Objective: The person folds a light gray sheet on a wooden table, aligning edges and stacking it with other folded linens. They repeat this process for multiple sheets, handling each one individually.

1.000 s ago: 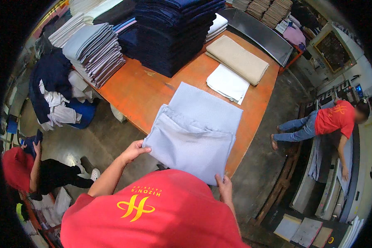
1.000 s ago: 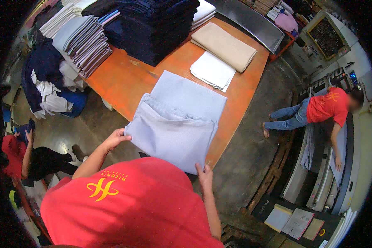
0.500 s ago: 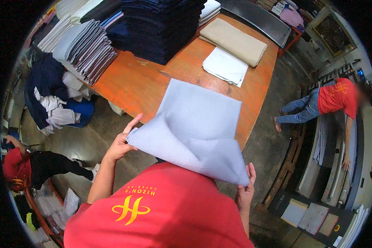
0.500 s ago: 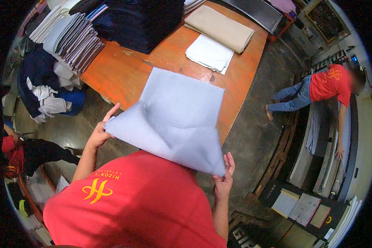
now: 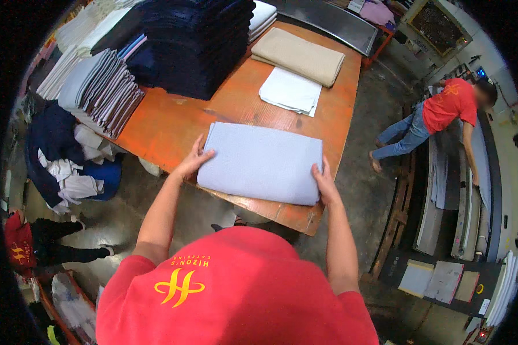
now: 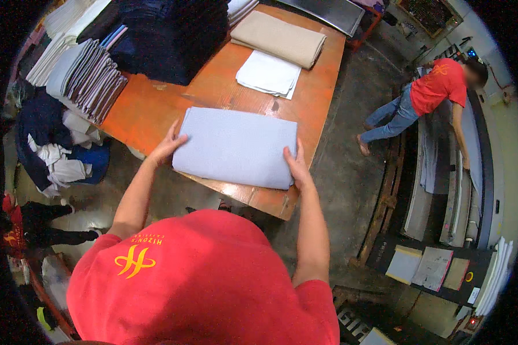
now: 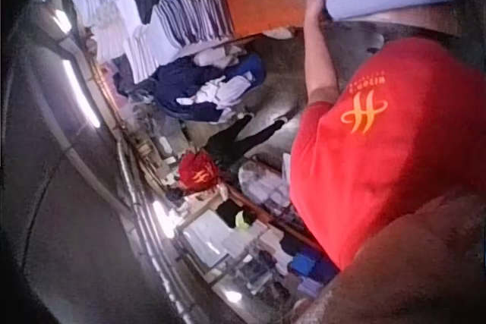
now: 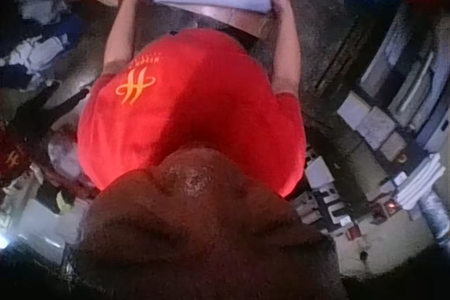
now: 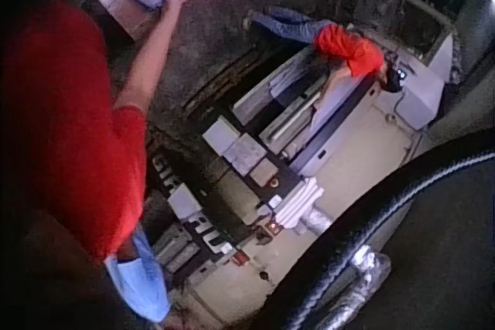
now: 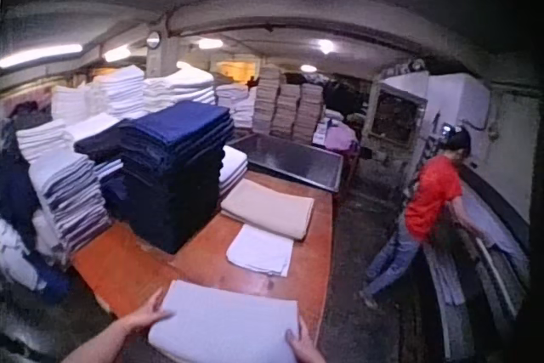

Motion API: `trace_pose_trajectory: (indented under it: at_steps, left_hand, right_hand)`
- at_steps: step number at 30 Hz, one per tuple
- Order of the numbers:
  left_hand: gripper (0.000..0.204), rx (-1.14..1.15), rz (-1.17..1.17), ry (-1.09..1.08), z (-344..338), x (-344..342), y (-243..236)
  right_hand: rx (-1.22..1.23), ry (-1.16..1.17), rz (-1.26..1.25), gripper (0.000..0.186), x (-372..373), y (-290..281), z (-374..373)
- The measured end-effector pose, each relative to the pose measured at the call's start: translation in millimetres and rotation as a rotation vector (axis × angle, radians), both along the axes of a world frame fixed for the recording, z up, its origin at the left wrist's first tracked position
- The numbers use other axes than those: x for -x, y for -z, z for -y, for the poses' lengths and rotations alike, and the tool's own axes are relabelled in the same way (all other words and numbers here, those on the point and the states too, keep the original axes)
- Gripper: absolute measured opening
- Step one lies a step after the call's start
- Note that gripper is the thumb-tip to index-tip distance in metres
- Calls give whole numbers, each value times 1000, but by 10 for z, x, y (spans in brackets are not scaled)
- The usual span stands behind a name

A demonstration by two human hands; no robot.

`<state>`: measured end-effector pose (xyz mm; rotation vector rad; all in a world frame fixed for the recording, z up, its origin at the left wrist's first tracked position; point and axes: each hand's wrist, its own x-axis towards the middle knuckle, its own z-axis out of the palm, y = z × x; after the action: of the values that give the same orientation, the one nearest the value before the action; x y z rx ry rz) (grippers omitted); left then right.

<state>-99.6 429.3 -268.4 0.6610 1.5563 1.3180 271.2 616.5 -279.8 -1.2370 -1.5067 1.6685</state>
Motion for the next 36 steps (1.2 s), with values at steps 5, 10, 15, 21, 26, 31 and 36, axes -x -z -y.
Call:
trace_pose_trajectory:
  at_steps: [5,10,15,21,26,31,36]
  left_hand:
    - [85,94,-235,22,103,-88,207]
    - [67,-102,-321,-222,100,-284,314]
    - [62,-196,-240,-327,359,-374,341]
    - [60,19,-138,-237,645,-261,318]
    - [65,217,-133,-106,598,-179,125]
    - [69,333,-165,34,544,-149,-97]
    - [70,318,-177,60,545,-158,-42]
  right_hand:
    - [239,-63,27,59,-311,139,230]
    - [-104,18,177,40,-128,-63,598]
    - [-750,-131,203,31,20,-121,1303]
    - [-845,-341,247,31,-221,72,1413]
    - [-829,-272,253,27,-188,144,1440]
    - [-811,-146,286,38,-168,122,1477]
    - [-348,-34,319,48,-183,252,1296]
